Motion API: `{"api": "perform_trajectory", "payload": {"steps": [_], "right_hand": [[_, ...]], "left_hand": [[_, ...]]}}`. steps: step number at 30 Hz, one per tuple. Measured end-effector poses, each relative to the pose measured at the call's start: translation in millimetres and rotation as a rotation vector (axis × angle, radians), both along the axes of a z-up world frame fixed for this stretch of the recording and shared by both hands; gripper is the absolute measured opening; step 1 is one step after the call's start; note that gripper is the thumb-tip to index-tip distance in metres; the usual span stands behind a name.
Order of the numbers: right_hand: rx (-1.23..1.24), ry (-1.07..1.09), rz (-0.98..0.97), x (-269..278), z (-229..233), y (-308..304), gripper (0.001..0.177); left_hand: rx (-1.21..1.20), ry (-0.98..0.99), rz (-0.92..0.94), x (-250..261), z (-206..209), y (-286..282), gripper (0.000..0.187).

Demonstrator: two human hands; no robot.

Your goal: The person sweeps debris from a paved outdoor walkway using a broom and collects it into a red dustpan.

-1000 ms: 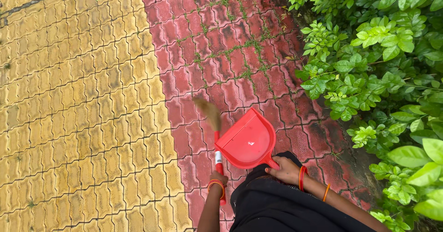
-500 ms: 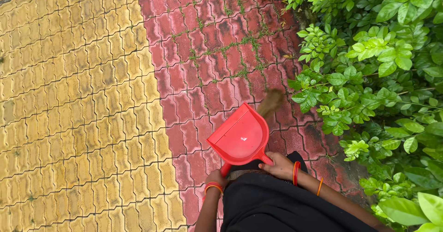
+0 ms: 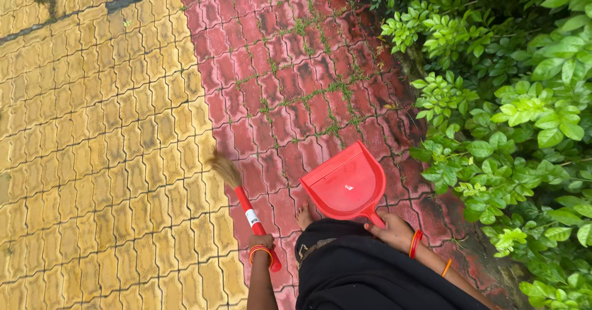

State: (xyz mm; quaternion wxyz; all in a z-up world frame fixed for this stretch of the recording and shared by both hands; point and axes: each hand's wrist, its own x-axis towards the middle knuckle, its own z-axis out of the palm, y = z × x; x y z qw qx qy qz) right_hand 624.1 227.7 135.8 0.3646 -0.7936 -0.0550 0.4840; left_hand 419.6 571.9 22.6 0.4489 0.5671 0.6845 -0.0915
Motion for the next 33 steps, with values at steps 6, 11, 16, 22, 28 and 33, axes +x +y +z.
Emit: {"api": "perform_trajectory", "payload": {"steps": [6, 11, 16, 22, 28, 33], "right_hand": [[0.068, -0.049, -0.011, 7.6, -15.7, 79.9, 0.038], [0.185, -0.09, 0.01, 8.2, -19.6, 140.3, 0.047], [-0.026, -0.167, 0.124, 15.9, 0.4, 183.5, 0.051], [-0.122, -0.075, 0.09, 37.6, 34.0, 214.8, 0.038], [-0.021, -0.108, 0.142, 79.9, 15.0, 233.3, 0.042], [-0.083, 0.084, 0.166, 145.5, 28.3, 258.1, 0.049]], "left_hand": [[-0.022, 0.101, -0.52, 46.5, -20.4, 21.9, 0.041], [-0.079, 0.155, -1.008, 84.2, -36.0, 37.6, 0.043], [0.062, 0.056, -1.157, 84.5, -42.3, 86.8, 0.044], [0.091, 0.24, -0.629, 37.6, -24.7, 148.6, 0.037], [-0.088, 0.164, -0.168, 65.9, -18.1, 181.8, 0.029], [-0.135, 0.084, 0.029, 120.8, -17.0, 187.8, 0.022]]}}
